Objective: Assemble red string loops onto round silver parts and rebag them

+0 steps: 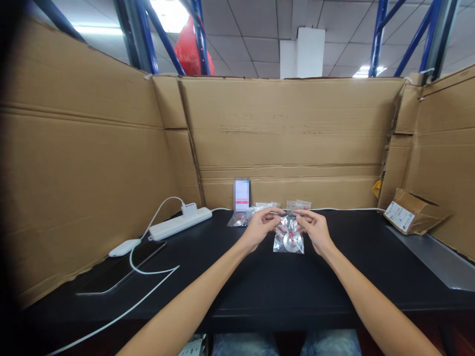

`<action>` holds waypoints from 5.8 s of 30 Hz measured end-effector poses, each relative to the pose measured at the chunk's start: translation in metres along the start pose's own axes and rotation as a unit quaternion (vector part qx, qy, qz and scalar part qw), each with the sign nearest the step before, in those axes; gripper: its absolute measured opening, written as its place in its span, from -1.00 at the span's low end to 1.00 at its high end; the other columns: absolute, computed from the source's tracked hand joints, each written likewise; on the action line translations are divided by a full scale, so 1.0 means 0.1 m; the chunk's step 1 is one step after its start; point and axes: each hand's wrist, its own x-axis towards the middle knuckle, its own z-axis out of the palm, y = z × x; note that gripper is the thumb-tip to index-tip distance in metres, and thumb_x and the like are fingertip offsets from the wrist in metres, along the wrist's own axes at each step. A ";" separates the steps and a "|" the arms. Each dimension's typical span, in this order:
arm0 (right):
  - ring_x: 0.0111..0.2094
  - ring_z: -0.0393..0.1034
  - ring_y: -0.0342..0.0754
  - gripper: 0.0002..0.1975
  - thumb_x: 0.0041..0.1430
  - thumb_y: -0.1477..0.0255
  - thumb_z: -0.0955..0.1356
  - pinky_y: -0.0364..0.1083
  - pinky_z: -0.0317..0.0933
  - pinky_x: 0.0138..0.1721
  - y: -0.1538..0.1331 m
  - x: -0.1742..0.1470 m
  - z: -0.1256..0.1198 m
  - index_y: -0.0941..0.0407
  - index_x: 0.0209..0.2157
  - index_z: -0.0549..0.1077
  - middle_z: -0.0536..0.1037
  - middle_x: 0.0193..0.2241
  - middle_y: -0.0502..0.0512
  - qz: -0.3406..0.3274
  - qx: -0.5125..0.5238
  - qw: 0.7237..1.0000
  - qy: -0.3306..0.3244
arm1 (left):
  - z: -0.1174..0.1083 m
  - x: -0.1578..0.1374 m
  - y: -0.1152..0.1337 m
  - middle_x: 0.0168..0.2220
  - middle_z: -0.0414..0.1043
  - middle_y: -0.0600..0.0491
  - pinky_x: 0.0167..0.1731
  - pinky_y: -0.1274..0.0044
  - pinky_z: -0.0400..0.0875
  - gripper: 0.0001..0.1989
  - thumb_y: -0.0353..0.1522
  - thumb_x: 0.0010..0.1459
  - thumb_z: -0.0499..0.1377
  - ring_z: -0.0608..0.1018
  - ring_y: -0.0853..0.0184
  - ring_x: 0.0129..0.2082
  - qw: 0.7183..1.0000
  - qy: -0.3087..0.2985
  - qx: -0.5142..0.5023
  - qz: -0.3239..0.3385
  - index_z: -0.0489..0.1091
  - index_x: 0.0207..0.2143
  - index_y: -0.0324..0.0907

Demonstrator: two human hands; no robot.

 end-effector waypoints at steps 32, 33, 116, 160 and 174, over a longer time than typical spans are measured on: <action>-0.66 0.28 -0.17 -0.66 0.10 0.14 0.37 -0.17 0.23 -0.61 0.09 0.01 -0.02 0.16 -0.44 0.45 0.45 -0.59 0.02 -0.034 -0.216 0.969 -0.114 | -0.01 0.02 -0.15 -0.37 0.47 -0.01 -0.50 0.53 0.48 -0.67 -0.37 0.02 0.22 0.57 0.30 -0.44 0.995 -0.025 0.090 0.026 0.36 -0.12 -0.22; -0.65 0.28 -0.17 -0.66 0.11 0.14 0.36 -0.17 0.22 -0.61 0.08 0.01 -0.02 0.16 -0.46 0.45 0.44 -0.60 0.03 -0.041 -0.224 0.967 -0.115 | -0.01 0.02 -0.16 -0.39 0.47 0.00 -0.50 0.52 0.48 -0.67 -0.36 0.01 0.24 0.56 0.30 -0.44 0.996 -0.023 0.088 0.015 0.36 -0.13 -0.22; -0.63 0.32 -0.19 -0.68 0.01 0.20 0.39 -0.21 0.22 -0.68 0.33 0.18 -0.34 0.21 -0.39 0.53 0.54 -0.48 0.15 0.053 -0.257 0.965 -0.005 | -0.74 0.23 -0.40 -0.45 0.51 -0.01 -0.66 0.66 0.23 -0.88 -0.40 0.00 0.26 0.42 0.48 -0.61 0.919 0.223 0.280 -0.166 0.41 -0.39 -0.26; 0.03 0.20 0.18 -0.68 0.23 0.30 0.22 0.04 0.08 0.00 0.43 0.41 -0.32 0.20 -0.15 0.46 0.38 -0.05 0.35 -0.053 -0.739 0.670 -0.041 | -0.57 0.04 -0.37 -0.10 0.34 -0.23 -0.09 0.28 0.20 -0.71 -0.33 0.21 0.04 0.30 0.01 -0.04 0.630 0.103 0.769 -0.041 0.45 -0.14 -0.28; -0.24 0.35 0.05 -0.71 0.27 0.28 0.20 -0.08 0.12 -0.25 0.49 0.46 -0.43 0.16 -0.23 0.44 0.51 -0.28 0.23 -0.048 -0.678 0.733 -0.018 | -0.47 0.00 -0.30 -0.08 0.33 -0.30 -0.05 0.23 0.16 -0.59 -0.19 0.19 0.05 0.29 -0.06 -0.02 0.647 0.114 0.753 -0.039 0.43 -0.12 -0.35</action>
